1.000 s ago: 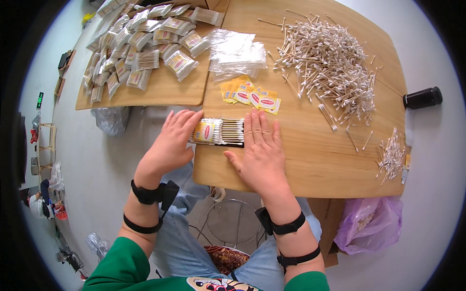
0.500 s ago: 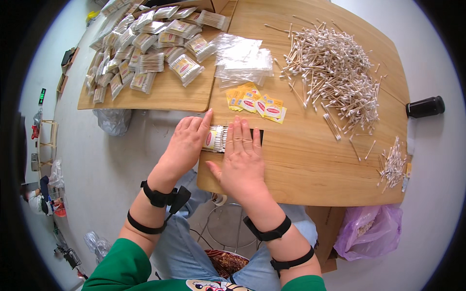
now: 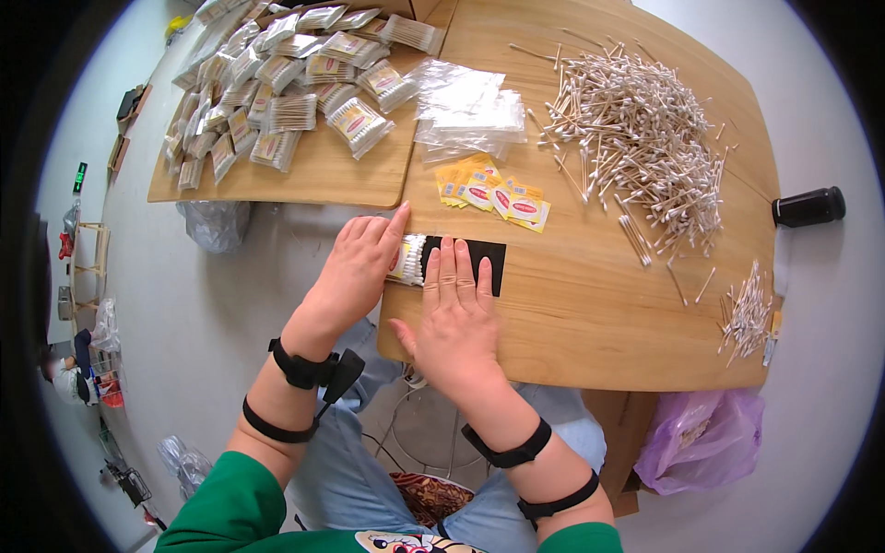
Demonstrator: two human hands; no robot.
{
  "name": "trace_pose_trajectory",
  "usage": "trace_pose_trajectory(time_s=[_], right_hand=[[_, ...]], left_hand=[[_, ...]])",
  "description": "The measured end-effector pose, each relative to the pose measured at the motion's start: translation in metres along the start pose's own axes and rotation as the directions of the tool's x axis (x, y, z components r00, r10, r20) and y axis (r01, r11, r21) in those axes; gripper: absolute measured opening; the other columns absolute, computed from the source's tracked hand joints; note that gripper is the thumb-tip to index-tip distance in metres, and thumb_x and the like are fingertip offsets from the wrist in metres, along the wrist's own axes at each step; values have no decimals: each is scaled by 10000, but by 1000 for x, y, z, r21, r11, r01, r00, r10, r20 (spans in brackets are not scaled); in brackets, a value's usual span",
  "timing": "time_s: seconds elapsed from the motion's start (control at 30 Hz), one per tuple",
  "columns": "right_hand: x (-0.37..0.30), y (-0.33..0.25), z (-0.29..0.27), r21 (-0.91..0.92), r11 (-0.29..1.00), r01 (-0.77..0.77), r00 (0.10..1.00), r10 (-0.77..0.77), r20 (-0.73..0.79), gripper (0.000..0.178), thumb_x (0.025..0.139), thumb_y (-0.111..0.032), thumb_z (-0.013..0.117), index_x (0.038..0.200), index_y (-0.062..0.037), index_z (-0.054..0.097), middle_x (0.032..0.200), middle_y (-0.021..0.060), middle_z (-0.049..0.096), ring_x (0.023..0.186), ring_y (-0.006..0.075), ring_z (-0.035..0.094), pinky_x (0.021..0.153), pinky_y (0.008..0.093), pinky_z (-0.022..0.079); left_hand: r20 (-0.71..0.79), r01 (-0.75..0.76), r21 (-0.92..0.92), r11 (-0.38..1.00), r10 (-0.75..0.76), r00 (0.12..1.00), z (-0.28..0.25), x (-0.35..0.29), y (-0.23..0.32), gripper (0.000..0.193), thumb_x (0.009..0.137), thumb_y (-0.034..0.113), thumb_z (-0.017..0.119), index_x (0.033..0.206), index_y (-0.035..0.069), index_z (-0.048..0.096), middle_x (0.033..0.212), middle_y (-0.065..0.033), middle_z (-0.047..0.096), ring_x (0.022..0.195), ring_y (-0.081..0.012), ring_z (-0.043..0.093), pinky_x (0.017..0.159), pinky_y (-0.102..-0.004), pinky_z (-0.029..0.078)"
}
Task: The recorder counts a specific number of cotton swabs, aligns them, and inserts them into plastic packaging bags.
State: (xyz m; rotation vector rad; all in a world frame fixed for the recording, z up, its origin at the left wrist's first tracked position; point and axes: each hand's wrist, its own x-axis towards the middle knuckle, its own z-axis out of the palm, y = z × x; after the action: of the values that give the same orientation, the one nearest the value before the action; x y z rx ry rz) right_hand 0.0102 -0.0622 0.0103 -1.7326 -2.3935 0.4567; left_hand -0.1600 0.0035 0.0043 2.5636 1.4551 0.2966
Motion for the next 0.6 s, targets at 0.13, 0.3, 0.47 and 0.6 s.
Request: trace_pose_trajectory(time_s=[0.13, 0.3, 0.47, 0.6], right_hand=[[10, -11, 5, -58, 998, -10, 1000, 11, 9, 986, 879, -581, 597, 1489, 132, 292, 1601, 282, 215, 1529, 360, 117, 1228, 525, 35], [14, -21, 5, -84, 996, -9, 999, 12, 42, 966, 891, -567, 582, 1477, 147, 299, 1595, 290, 224, 1523, 382, 128, 1227, 526, 39], [17, -21, 4, 22, 997, 78, 997, -78, 12, 931, 872, -499, 646, 1449, 162, 336, 1568, 307, 265, 1509, 388, 177, 1224, 530, 81], [27, -23, 13, 31, 981, 192, 978, -189, -90, 930, 847, -479, 678, 1407, 193, 363, 1531, 341, 311, 1475, 443, 244, 1207, 558, 140]], left_hand=[[30, 19, 7, 1000, -20, 999, 1, 5, 3, 645, 859, 21, 525, 1482, -42, 370, 1152, -149, 570, 1136, -305, 525, 1078, -415, 363], [28, 12, 40, 999, -14, 1000, -5, 0, 1, 676, 825, 32, 537, 1477, -48, 379, 1132, -155, 563, 1127, -313, 521, 1078, -418, 362], [0, 57, 38, 998, -57, 998, -11, -7, -5, 687, 806, 10, 536, 1476, -31, 392, 1125, -145, 563, 1112, -308, 526, 1064, -407, 371], [67, 58, 40, 998, -61, 996, -24, -11, -14, 642, 794, -5, 557, 1429, 9, 465, 1069, -116, 563, 1084, -295, 535, 1020, -395, 392]])
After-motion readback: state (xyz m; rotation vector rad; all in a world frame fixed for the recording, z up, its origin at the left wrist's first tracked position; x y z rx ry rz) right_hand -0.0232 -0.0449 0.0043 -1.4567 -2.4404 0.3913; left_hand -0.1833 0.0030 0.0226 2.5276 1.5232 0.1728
